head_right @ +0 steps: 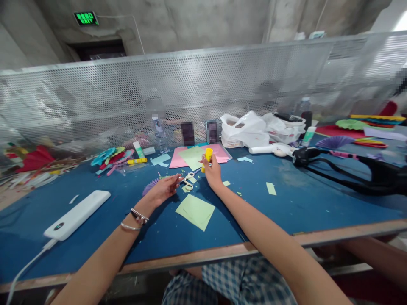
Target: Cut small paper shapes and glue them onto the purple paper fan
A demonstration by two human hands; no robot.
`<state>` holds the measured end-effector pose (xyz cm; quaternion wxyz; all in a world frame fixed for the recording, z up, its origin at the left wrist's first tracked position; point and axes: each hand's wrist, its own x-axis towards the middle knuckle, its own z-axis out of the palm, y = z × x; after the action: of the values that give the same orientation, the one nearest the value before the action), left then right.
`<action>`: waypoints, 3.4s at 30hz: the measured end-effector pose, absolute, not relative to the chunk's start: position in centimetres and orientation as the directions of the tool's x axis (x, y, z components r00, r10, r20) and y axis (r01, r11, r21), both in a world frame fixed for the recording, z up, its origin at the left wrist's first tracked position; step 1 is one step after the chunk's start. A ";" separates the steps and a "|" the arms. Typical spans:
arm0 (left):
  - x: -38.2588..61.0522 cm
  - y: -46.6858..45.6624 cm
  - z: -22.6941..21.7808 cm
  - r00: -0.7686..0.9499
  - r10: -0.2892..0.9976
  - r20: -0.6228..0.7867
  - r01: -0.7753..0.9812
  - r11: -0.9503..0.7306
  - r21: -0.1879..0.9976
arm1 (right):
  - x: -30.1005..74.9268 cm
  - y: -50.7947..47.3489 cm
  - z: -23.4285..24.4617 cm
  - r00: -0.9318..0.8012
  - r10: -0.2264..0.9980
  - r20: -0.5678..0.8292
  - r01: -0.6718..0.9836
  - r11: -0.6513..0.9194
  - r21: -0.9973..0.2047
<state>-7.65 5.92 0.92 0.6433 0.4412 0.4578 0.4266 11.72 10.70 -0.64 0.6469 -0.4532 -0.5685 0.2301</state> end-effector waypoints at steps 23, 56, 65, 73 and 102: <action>-7.9 6.0 1.0 0.169 0.971 -0.169 -0.076 0.184 0.980 | 12.4 10.7 -0.3 0.396 0.671 0.627 0.447 0.455 -0.770; -7.2 6.1 1.1 -0.168 0.972 0.165 0.137 -0.142 0.980 | 9.1 6.1 0.8 -0.259 0.584 0.770 0.384 0.793 -0.472; -7.7 6.6 0.5 -0.046 0.992 -0.118 -0.099 0.113 0.989 | 9.2 6.2 0.7 -0.286 0.627 0.724 0.458 0.753 -0.472; -7.6 6.0 1.5 0.084 0.989 -0.120 -0.296 0.139 0.945 | 9.4 6.5 0.5 -0.225 0.623 0.749 0.412 0.758 -0.506; -7.5 5.4 2.4 0.179 0.978 -0.108 -0.564 0.192 0.803 | 9.6 6.2 1.0 -0.246 0.552 0.797 0.406 0.805 -0.433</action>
<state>-7.46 5.39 2.36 0.6995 0.3170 0.3267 0.5509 9.57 6.24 1.01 0.5330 -0.3045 -0.7865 0.0687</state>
